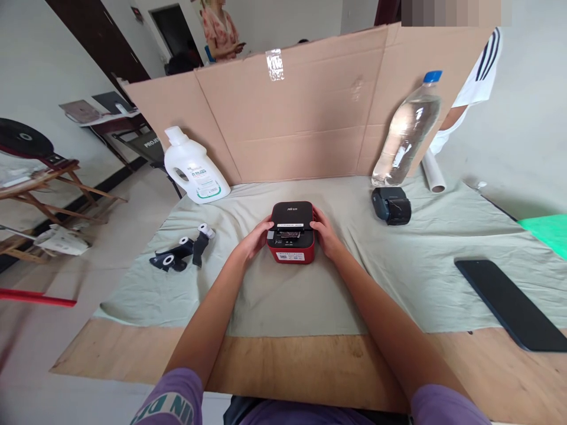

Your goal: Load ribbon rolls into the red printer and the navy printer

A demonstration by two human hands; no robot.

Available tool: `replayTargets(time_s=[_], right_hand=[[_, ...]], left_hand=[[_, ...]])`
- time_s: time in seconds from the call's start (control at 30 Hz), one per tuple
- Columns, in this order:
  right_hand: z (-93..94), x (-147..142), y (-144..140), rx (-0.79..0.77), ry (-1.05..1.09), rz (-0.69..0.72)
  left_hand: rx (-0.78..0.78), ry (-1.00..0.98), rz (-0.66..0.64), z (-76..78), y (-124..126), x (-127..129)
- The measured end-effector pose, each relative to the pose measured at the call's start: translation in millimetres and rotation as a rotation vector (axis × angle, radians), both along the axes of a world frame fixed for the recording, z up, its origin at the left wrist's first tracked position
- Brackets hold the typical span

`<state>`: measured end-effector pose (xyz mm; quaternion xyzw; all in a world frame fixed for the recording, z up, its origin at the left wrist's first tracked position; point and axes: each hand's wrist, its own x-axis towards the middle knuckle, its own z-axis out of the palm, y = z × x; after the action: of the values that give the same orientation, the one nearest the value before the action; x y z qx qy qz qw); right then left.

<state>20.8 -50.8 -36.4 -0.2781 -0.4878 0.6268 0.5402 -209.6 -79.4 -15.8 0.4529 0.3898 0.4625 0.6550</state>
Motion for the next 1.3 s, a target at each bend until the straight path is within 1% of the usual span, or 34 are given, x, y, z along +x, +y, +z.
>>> replayTargets(time_s=[0.13,0.27,0.4,0.5,0.67,0.8,1.0,1.17,1.3], right_hand=[[-1.1,-1,1,-0.004,-0.024,-0.019],[-8.8,-2,5,0.033,-0.037,-0.070],[-14.7,-3,5,0.019,-0.036,-0.102],[-13.6,-4,1,0.030,-0.023,-0.084],[-8.8,-4,-5,0.037,-0.026,-0.067],[-10.9,-4,-2,0.027,0.013,-0.059],[-12.9,-3,1,0.030,-0.043,-0.073],[-11.3,-5,0,0.007,-0.008,-0.072],[-16.3,-7,1,0.021,-0.005,-0.100]], left_hand=[[0.003,-0.005,0.030,1.0,1,0],[0.026,0.015,0.067,0.3,2,-1],[0.010,-0.003,0.083,-3.2,0,0],[0.012,-0.012,0.071,-3.6,-2,1],[-0.012,0.016,0.031,0.3,-1,1],[-0.010,0.012,0.021,-0.4,0,-2],[0.025,-0.002,0.011,1.7,-3,-3],[0.011,0.013,0.028,4.6,-3,-3],[0.001,0.014,0.067,5.7,-7,3]])
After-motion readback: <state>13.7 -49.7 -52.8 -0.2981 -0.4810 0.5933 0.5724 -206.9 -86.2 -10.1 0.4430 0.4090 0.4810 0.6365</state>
